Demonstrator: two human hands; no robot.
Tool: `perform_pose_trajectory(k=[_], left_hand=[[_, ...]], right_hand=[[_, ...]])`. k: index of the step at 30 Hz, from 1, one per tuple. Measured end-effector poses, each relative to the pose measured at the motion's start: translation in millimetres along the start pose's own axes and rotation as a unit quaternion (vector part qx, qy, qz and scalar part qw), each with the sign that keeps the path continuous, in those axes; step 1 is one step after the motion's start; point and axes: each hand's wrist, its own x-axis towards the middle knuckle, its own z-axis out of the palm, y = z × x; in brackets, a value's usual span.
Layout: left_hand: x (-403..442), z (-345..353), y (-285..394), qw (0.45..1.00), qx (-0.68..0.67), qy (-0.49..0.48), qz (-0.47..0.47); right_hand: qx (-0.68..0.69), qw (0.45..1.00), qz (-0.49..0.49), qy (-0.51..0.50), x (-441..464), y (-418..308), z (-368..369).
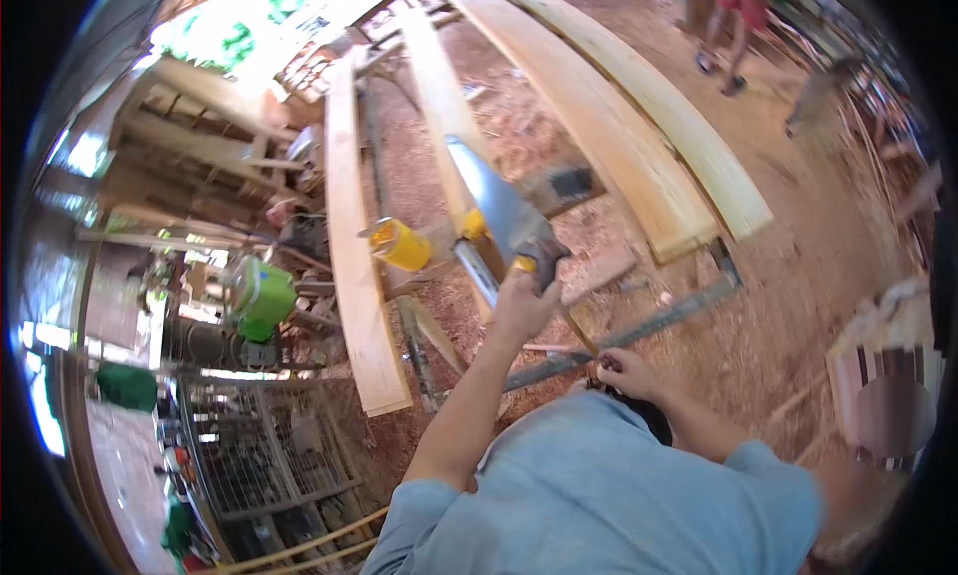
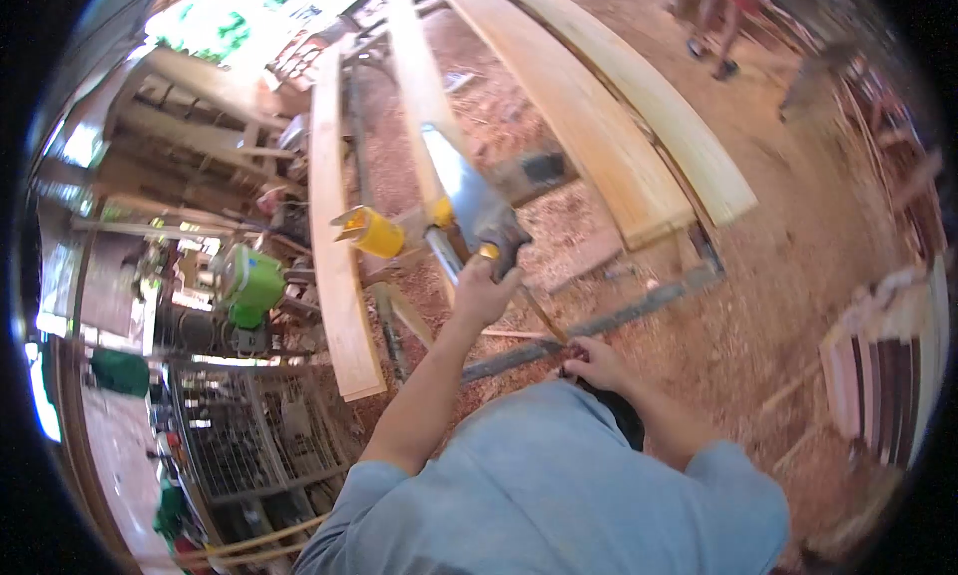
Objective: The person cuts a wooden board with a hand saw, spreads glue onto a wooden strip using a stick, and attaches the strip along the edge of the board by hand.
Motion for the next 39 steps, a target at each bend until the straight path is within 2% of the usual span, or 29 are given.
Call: perform_pose_trajectory(k=[1, 2, 4, 6, 7, 8, 9, 10, 11, 12, 14, 16, 17, 19, 21, 23, 24, 26, 28, 30, 31, 34, 36, 38, 39], left_hand=[[-7.0, 6.8, 3.5, 0.999, 0.003, 0.035, 0.029], [-14.4, 15.3, 4.4, 0.995, -0.052, 0.06, 0.064], [-32.4, 22.7, 22.0, 0.984, -0.047, 0.094, 0.147], [-54.2, 36.1, 16.2, 0.979, -0.048, 0.058, 0.189], [-63.6, 38.9, 10.9, 0.973, -0.037, 0.053, 0.22], [-70.3, 39.4, 5.9, 0.972, -0.04, 0.042, 0.227], [-74.2, 37.8, 1.6, 0.938, 0.029, 0.02, 0.345], [-75.8, 34.2, -2.4, 0.883, 0.099, 0.003, 0.458], [-80.6, 24.5, 14.0, 0.932, 0.002, -0.028, 0.362], [-80.1, 21.3, 13.3, 0.929, 0.002, -0.026, 0.369], [-81.4, 16.3, 10.7, 0.895, 0.019, -0.069, 0.439], [-83.8, 7.6, 17.7, 0.895, 0.028, -0.069, 0.44], [-84.8, 2.9, 20.4, 0.909, 0.032, -0.05, 0.413], [-89.9, -1.8, 12.5, 0.923, 0.034, -0.029, 0.382], [-99.9, -3.7, -24.8, 0.961, -0.021, 0.029, 0.274], [-111.2, 1.6, -77.6, 0.976, -0.029, 0.108, 0.187], [-116.4, -0.4, -97.3, 0.975, -0.031, 0.108, 0.191], [-122.8, -6.7, -119.0, 0.985, -0.002, 0.124, 0.116], [-126.4, -8.5, -126.6, 0.987, 0.024, 0.123, 0.103], [-126.7, -8.5, -125.4, 0.987, 0.051, 0.123, 0.09], [-124.5, -5.6, -123.0, 0.988, 0.044, 0.132, 0.069], [-123.9, 14.1, -143.6, 0.983, 0.058, 0.172, 0.032], [-132.0, 26.4, -149.8, 0.988, 0.016, 0.136, -0.074], [-142.7, 33.6, -145.2, 0.98, 0.019, 0.154, -0.125], [-149.5, 35.8, -143.9, 0.975, 0.019, 0.1, -0.196]], right_hand=[[-0.049, 0.998, -0.02, 0.019, -1.0, 16.5, 0.9], [-0.099, 0.994, -0.038, 0.041, 1.8, 26.8, -2.1], [0.14, 0.979, -0.084, 0.122, -9.1, -14.4, 2.7], [0.248, 0.942, -0.149, 0.17, -4.8, -41.2, -1.1], [0.255, 0.938, -0.144, 0.185, 0.9, -50.7, -1.9], [0.299, 0.914, -0.211, 0.174, 7.5, -60.0, -2.2], [0.338, 0.884, -0.28, 0.159, 9.1, -66.2, -2.0], [0.339, 0.881, -0.285, 0.165, 6.0, -71.6, -2.2], [0.314, 0.892, -0.271, 0.178, 3.1, -78.5, -4.0], [0.288, 0.902, -0.257, 0.19, 1.7, -83.1, -4.9], [0.358, 0.87, -0.214, 0.263, -0.9, -76.3, 1.3], [0.428, 0.812, -0.256, 0.303, -4.6, -51.2, 3.4], [0.424, 0.815, -0.256, 0.302, -10.9, -42.3, -2.9], [0.513, 0.735, -0.235, 0.377, -28.0, -22.0, -21.9], [0.488, 0.695, -0.251, 0.465, -38.2, 0.4, -49.8], [0.483, 0.687, -0.233, 0.49, -47.0, 48.0, -85.4], [0.48, 0.682, -0.211, 0.51, -48.0, 61.4, -95.7], [0.494, 0.678, -0.187, 0.511, -49.2, 62.9, -100.1], [0.51, 0.673, -0.157, 0.512, -44.5, 65.8, -99.1], [0.544, 0.683, -0.053, 0.484, -26.6, 62.6, -95.1], [0.553, 0.678, -0.067, 0.479, 0.2, 96.5, -101.1], [0.569, 0.69, -0.047, 0.445, 25.9, 79.5, -89.6], [0.569, 0.7, -0.035, 0.429, 38.8, 63.0, -84.6], [0.568, 0.71, -0.023, 0.415, 47.0, 48.5, -81.7], [0.538, 0.725, -0.034, 0.429, 49.5, 45.6, -79.8]])
